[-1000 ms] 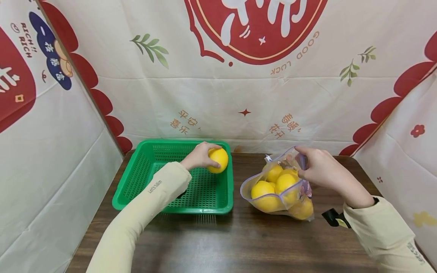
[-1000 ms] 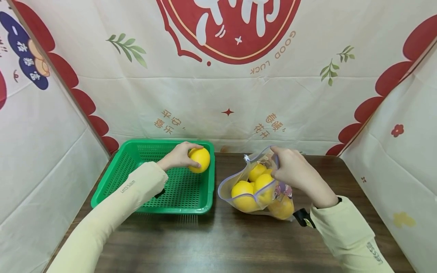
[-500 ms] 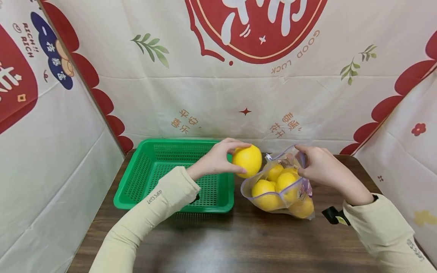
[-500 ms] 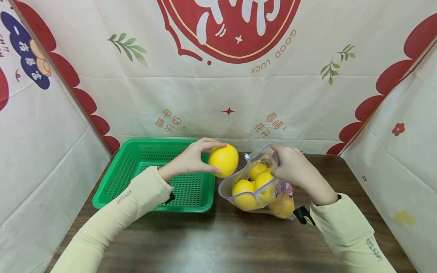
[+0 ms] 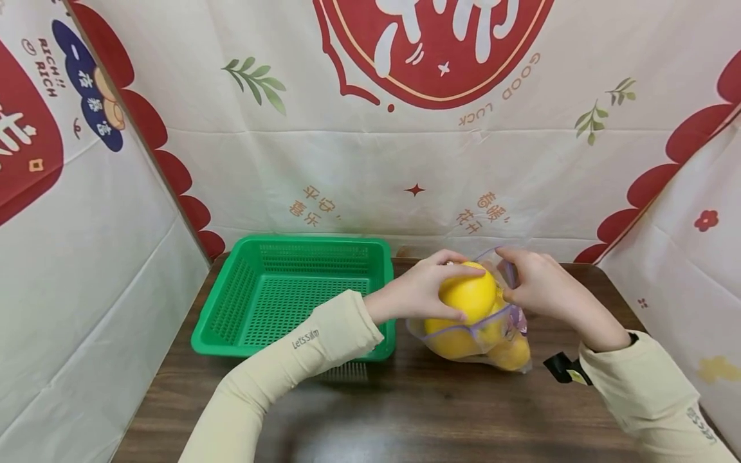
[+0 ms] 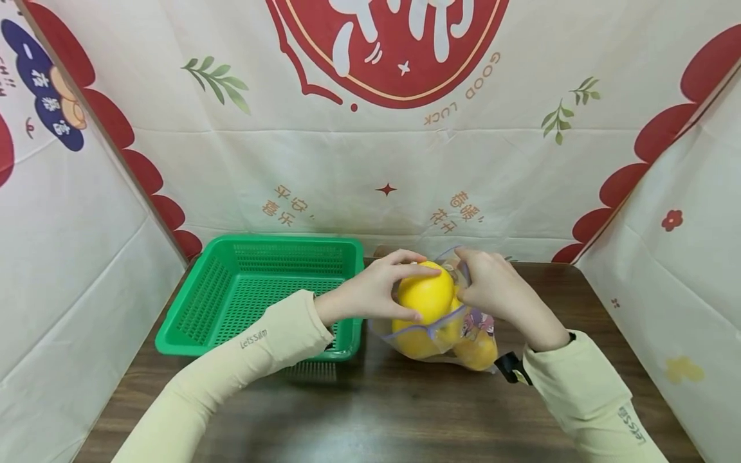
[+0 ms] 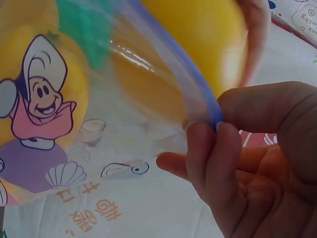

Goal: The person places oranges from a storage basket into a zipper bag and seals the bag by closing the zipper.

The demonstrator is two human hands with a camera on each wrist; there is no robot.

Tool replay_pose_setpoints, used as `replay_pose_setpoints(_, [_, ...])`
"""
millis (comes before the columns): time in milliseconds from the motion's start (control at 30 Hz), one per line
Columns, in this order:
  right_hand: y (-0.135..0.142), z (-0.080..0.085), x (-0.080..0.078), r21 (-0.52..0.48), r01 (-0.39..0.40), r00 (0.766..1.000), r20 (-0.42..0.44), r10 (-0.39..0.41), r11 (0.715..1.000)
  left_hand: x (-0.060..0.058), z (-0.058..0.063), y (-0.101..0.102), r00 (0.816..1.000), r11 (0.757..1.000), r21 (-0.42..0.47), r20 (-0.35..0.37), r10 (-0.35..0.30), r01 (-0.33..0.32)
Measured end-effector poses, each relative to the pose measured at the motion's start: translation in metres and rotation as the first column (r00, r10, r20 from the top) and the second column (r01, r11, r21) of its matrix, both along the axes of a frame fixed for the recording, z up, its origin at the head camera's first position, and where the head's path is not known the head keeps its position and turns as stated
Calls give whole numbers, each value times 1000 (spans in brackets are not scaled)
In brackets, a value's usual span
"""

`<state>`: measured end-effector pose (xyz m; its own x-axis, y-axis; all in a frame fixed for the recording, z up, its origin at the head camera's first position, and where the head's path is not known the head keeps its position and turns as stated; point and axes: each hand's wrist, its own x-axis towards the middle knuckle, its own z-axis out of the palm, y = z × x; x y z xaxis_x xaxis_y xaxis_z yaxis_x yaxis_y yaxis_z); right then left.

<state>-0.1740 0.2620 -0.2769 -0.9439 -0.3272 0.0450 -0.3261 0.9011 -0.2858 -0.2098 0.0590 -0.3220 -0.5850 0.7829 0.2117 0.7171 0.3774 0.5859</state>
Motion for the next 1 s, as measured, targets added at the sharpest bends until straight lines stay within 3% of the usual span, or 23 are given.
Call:
replay_pose_setpoints(67, [-2, -1, 1, 5, -15, 1000, -3, 15, 1000, 1, -2, 4, 995, 998, -62, -99, 17, -23])
replay_pose_setpoints(167, [-5, -1, 2, 6, -41, 999, -8, 41, 999, 0, -3, 9, 965, 992, -114, -262, 31, -63])
replay_pose_setpoints(233, [-7, -1, 2, 1, -48, 999, 5, 48, 999, -2, -3, 10, 949, 989, -125, -312, 38, -81])
replay_pose_setpoints(300, [-7, 0, 2, -3, -49, 999, 19, 49, 999, -4, -2, 10, 956, 987, -135, -289, 46, -88])
replay_pose_setpoints(400, [-7, 0, 3, -1, -37, 999, 25, 37, 999, -12, -5, 7, 983, 986, -132, -166, 80, -102])
replay_pose_setpoints(500, [-7, 0, 5, 13, -28, 1000, 10, 28, 1000, -23, -12, 2, 993, 987, -125, -83, 88, -98])
replay_pose_setpoints(633, [-7, 2, 8, 22, -37, 999, 14, 36, 999, -34, -25, -6, 991, 990, -136, -132, 23, -41])
replay_pose_setpoints(733, [-6, 6, 9, 26, -60, 998, 16, 59, 998, -34, -31, -13, 971, 996, -93, -238, -7, -16])
replay_pose_setpoints(833, [-2, 10, 10, 18, -84, 996, 10, 83, 996, -27, -32, -19, 918, 999, -41, -394, -40, 26])
replay_pose_setpoints(900, [1, 11, 9, 2, -98, 995, -18, 98, 995, -21, -32, -22, 885, 998, 4, -462, -54, 63])
replay_pose_setpoints(967, [6, 10, 7, -21, -138, 988, -76, 136, 990, -13, -32, -25, 874, 995, 56, -483, -47, 85])
replay_pose_setpoints(1000, [10, 8, 6, -28, -176, 978, -116, 171, 984, -8, -32, -26, 884, 992, 96, -467, -31, 85])
